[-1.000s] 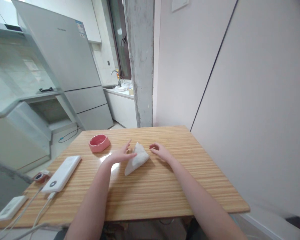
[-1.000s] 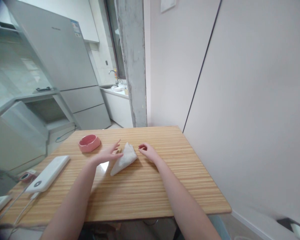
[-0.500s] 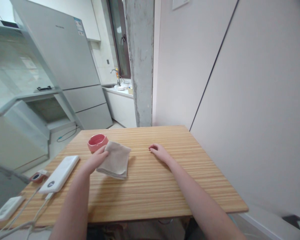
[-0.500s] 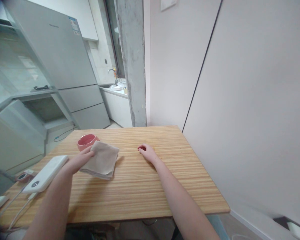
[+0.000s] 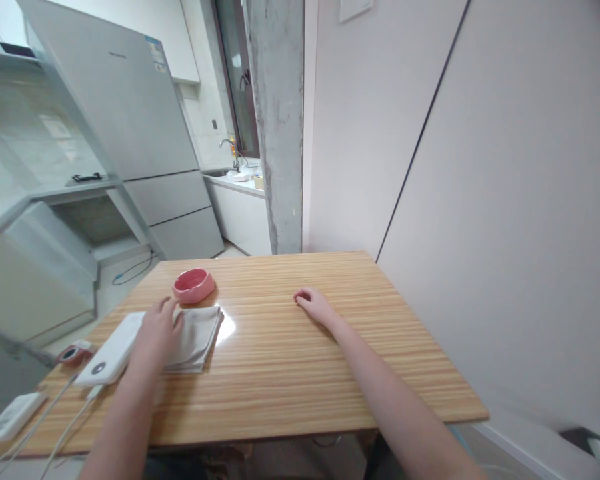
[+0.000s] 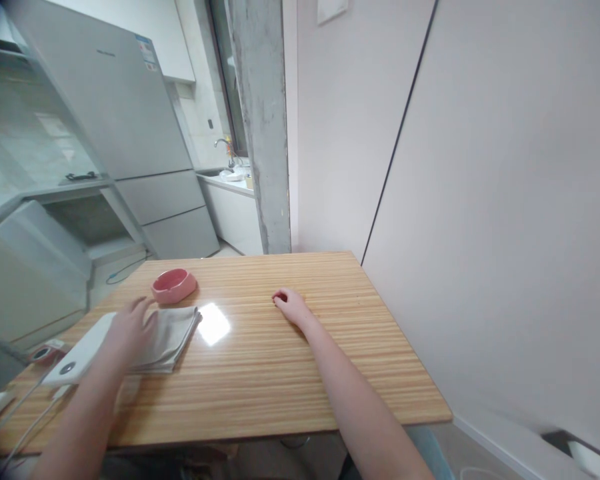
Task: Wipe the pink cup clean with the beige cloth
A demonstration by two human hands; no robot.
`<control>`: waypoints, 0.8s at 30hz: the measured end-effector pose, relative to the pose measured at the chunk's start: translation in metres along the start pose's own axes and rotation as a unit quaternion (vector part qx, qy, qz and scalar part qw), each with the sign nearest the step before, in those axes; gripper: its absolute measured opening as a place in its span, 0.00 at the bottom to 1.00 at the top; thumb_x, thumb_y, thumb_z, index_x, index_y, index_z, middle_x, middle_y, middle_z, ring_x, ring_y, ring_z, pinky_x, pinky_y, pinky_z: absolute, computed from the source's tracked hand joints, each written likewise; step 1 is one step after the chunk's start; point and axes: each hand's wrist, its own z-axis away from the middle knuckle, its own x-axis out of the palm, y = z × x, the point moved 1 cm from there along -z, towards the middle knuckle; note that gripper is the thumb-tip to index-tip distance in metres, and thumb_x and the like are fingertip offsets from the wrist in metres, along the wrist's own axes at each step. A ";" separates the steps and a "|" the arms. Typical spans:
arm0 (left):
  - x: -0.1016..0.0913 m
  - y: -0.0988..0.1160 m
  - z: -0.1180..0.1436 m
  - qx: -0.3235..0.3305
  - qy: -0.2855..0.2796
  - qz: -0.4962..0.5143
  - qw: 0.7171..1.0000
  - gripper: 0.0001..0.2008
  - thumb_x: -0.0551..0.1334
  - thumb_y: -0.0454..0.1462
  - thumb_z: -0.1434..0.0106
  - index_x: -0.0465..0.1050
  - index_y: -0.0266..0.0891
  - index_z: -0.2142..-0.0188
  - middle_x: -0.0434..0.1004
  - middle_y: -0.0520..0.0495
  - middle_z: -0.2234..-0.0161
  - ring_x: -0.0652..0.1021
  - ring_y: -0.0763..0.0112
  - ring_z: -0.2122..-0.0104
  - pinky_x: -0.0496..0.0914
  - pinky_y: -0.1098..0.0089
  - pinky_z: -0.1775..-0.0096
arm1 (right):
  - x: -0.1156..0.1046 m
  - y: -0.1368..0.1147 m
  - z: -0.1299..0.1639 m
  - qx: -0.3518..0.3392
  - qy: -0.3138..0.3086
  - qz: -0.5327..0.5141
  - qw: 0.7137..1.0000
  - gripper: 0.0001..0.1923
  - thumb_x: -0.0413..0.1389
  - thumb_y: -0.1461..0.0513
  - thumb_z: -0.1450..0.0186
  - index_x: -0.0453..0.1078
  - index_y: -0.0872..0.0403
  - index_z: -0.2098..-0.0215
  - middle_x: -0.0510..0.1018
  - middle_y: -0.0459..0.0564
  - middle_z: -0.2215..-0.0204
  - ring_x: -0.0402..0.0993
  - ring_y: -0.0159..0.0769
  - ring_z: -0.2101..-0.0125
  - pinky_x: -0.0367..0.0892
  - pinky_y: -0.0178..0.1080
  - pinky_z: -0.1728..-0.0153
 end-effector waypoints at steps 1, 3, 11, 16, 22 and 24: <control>0.005 0.007 0.001 0.025 -0.019 0.009 0.999 0.26 0.46 0.41 0.35 0.63 0.30 0.42 0.58 0.31 0.39 0.62 0.51 0.40 0.60 0.55 0.43 | 0.000 -0.001 0.000 0.001 0.000 0.000 1.000 0.07 0.52 0.65 0.43 0.72 0.54 0.69 0.77 0.47 0.71 0.72 0.35 0.67 0.66 0.37 0.62; 0.018 0.016 0.006 0.010 -0.090 0.003 0.996 0.27 0.46 0.44 0.34 0.61 0.35 0.40 0.51 0.33 0.36 0.55 0.45 0.37 0.56 0.47 0.42 | 0.000 -0.002 0.001 0.005 0.000 -0.002 1.000 0.07 0.52 0.65 0.43 0.72 0.54 0.69 0.77 0.47 0.71 0.72 0.35 0.67 0.66 0.38 0.62; 0.010 0.044 0.008 -0.024 -0.120 0.004 0.992 0.25 0.47 0.39 0.34 0.60 0.37 0.39 0.49 0.33 0.35 0.54 0.42 0.37 0.53 0.40 0.44 | -0.003 -0.009 0.002 0.012 -0.001 0.002 1.000 0.07 0.51 0.65 0.43 0.72 0.54 0.70 0.77 0.47 0.71 0.72 0.34 0.67 0.67 0.38 0.60; -0.015 0.138 -0.017 0.144 -0.144 0.184 0.962 0.18 0.49 0.41 0.35 0.71 0.40 0.52 0.77 0.42 0.54 0.76 0.62 0.54 0.68 0.65 0.53 | 0.000 -0.005 0.001 0.017 0.013 -0.017 1.000 0.08 0.52 0.65 0.43 0.71 0.54 0.66 0.77 0.47 0.70 0.72 0.34 0.67 0.68 0.39 0.60; 0.036 0.241 -0.026 0.208 -0.179 0.292 0.916 0.11 0.53 0.33 0.39 0.74 0.37 0.63 0.79 0.42 0.63 0.77 0.64 0.63 0.69 0.67 0.59 | 0.006 0.003 -0.002 0.000 0.038 -0.100 0.994 0.24 0.48 0.71 0.46 0.66 0.52 0.51 0.76 0.49 0.56 0.74 0.31 0.61 0.68 0.40 0.53; 0.055 0.252 -0.024 0.198 -0.149 0.335 0.909 0.14 0.51 0.30 0.39 0.73 0.35 0.58 0.78 0.40 0.58 0.77 0.64 0.58 0.68 0.66 0.56 | 0.005 0.004 -0.002 -0.020 0.042 -0.086 0.995 0.25 0.48 0.72 0.47 0.67 0.52 0.52 0.76 0.50 0.54 0.73 0.33 0.56 0.65 0.42 0.48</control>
